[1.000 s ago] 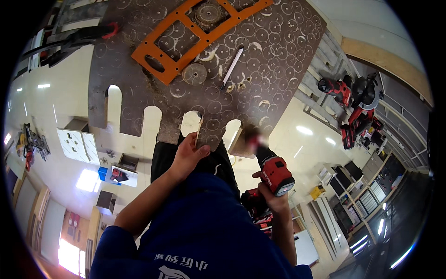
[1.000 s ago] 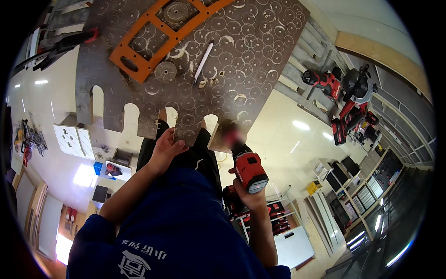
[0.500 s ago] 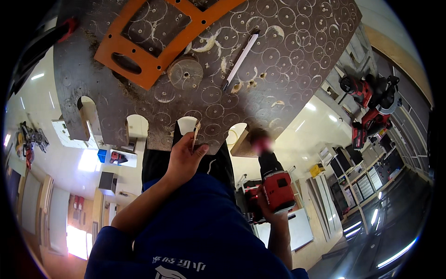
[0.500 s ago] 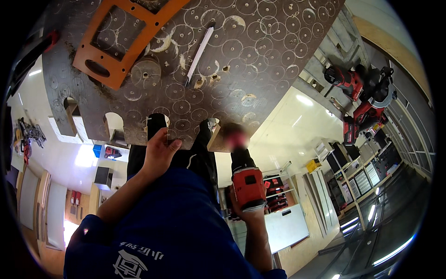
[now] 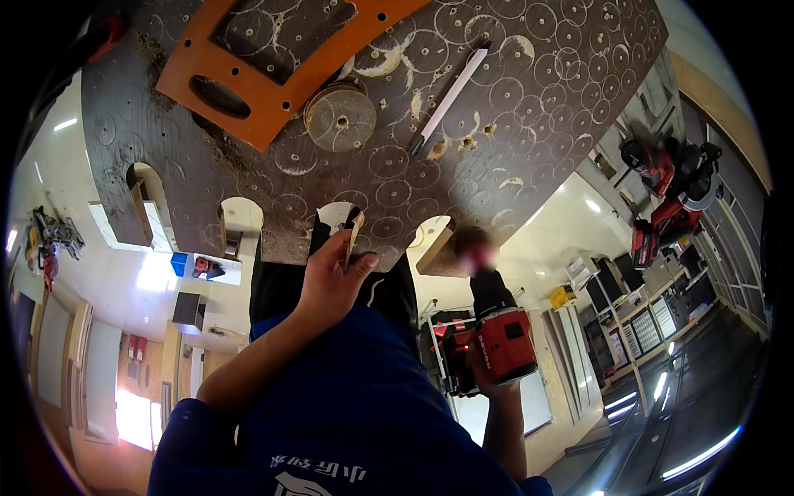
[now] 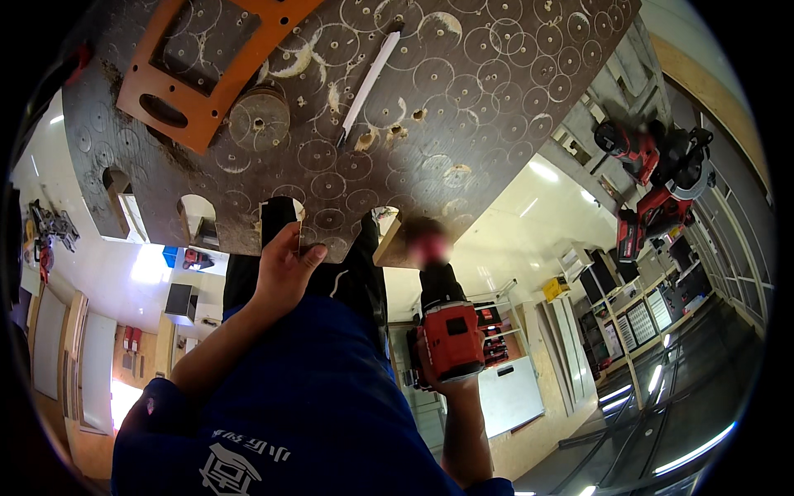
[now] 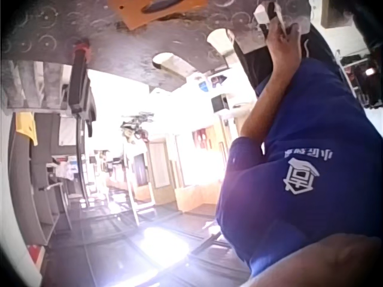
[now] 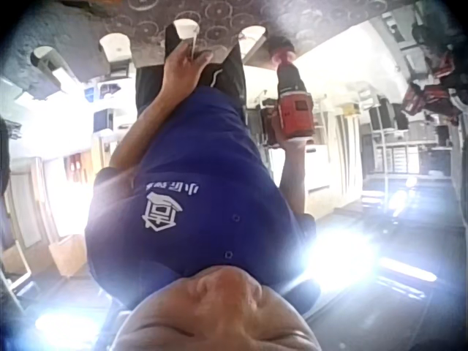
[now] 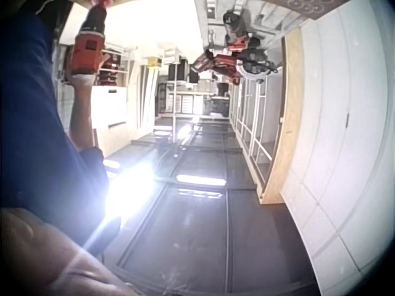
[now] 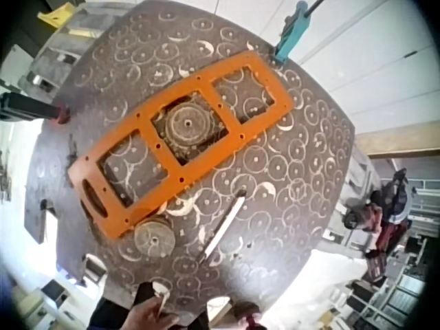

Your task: The person uses a red cordless drill to create holes in a large, patterned board resting on a workbench. The person positions the drill at various marked spots on the board and drills through the material, occasionally adjusting the board's position.

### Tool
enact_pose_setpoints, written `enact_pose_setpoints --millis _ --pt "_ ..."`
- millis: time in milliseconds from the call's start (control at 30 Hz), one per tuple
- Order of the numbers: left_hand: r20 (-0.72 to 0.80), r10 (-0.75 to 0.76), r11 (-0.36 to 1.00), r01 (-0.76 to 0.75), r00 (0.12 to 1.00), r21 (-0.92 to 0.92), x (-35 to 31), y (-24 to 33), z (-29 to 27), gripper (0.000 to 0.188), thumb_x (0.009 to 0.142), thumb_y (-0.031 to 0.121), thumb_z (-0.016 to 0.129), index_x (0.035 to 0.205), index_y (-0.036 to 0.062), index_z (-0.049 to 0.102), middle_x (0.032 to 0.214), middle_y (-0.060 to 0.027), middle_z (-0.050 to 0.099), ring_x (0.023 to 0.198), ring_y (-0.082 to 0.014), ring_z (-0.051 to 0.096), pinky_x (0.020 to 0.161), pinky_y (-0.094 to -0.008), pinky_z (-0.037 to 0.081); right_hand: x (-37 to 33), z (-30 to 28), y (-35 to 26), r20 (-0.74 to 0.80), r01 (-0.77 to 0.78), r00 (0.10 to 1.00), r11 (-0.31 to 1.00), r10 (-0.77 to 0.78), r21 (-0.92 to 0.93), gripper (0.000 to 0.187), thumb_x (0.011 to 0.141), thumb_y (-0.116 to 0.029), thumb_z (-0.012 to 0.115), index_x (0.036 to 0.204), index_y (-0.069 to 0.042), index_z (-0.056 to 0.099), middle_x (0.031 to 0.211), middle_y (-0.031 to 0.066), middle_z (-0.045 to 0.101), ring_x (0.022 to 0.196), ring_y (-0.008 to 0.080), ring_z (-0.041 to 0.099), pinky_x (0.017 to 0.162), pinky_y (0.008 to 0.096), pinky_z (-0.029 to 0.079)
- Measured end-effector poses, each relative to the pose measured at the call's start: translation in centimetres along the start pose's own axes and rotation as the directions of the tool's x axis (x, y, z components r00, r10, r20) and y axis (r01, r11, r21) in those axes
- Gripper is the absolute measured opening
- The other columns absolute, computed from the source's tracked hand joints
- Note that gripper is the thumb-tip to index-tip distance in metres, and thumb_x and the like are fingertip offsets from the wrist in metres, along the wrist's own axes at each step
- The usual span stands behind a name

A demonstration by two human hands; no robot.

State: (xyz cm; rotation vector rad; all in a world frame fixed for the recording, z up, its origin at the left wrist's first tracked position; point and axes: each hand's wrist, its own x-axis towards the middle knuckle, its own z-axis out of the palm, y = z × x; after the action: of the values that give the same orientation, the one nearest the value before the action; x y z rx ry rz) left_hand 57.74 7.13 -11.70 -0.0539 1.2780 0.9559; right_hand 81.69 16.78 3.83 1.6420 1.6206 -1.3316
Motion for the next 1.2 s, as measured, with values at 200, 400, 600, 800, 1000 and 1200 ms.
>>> enact_pose_setpoints --millis 200,400,600,800,1000,1200 --pt "0.004 0.005 1.000 -0.005 1.000 0.006 0.2 -0.4 0.0 0.031 0.093 0.011 0.064 0.118 -0.0020 0.051 0.107 -0.0069 0.064 0.100 -0.0115 0.057 0.091 -0.0269 0.043 0.2 0.1 -0.5 -0.039 -0.007 0.999 0.993 0.012 0.116 0.015 0.085 -0.009 0.061 0.096 -0.007 0.071 0.088 0.0056 0.072 0.085 0.0220 0.068 0.082 0.0391 0.047" --pt "0.004 -0.003 1.000 0.003 1.000 0.024 0.1 -0.2 0.0 0.029 0.093 0.010 0.063 0.118 -0.0016 0.052 0.106 -0.0069 0.064 0.100 -0.0113 0.057 0.091 -0.0266 0.044 0.2 0.1 -0.4 -0.075 0.054 0.996 0.998 -0.057 -0.044 0.015 0.083 -0.010 0.063 0.095 -0.008 0.071 0.088 0.0044 0.072 0.085 0.0225 0.068 0.081 0.0402 0.046" --pt "0.002 0.021 0.999 -0.021 1.000 0.033 0.3 -0.2 0.0 0.026 0.094 0.007 0.061 0.117 -0.0016 0.052 0.106 -0.0070 0.064 0.100 -0.0110 0.057 0.091 -0.0263 0.043 0.4 0.1 -0.1 -0.057 0.178 0.981 0.978 -0.185 -0.106 0.011 0.084 -0.003 0.061 0.094 -0.006 0.064 0.082 0.0033 0.064 0.073 0.0155 0.062 0.066 0.0313 0.046" --pt "0.001 0.023 0.999 -0.023 1.000 -0.038 0.2 -0.6 0.1 0.027 0.094 0.006 0.060 0.118 -0.0024 0.052 0.109 -0.0080 0.064 0.103 -0.0116 0.057 0.092 -0.0269 0.044 0.8 -0.5 -0.1 -0.024 0.239 0.969 0.961 -0.245 -0.139 0.010 0.086 -0.001 0.059 0.095 -0.004 0.061 0.080 0.0041 0.061 0.067 0.0146 0.060 0.061 0.0275 0.048" --pt "0.004 0.028 0.998 -0.028 1.000 -0.048 0.2 -0.8 0.1 0.029 0.094 0.006 0.061 0.120 -0.0027 0.052 0.110 -0.0082 0.064 0.102 -0.0122 0.058 0.093 -0.0267 0.044 0.3 -0.4 0.5 -0.019 0.207 0.977 0.961 -0.214 -0.185 0.008 0.087 -0.003 0.061 0.095 -0.004 0.062 0.080 0.0050 0.061 0.070 0.0162 0.061 0.062 0.0293 0.048" --pt "-0.035 0.015 1.000 -0.016 0.999 -0.022 0.4 -0.3 0.5 0.026 0.093 0.004 0.062 0.116 -0.0036 0.052 0.103 -0.0075 0.064 0.098 -0.0117 0.058 0.089 -0.0256 0.045 1.5 -0.3 0.4 -0.122 0.188 0.974 0.981 -0.191 -0.042 0.021 0.066 -0.010 0.070 0.085 -0.007 0.064 0.075 0.0054 0.065 0.062 0.0232 0.062 0.056 0.0327 0.048"
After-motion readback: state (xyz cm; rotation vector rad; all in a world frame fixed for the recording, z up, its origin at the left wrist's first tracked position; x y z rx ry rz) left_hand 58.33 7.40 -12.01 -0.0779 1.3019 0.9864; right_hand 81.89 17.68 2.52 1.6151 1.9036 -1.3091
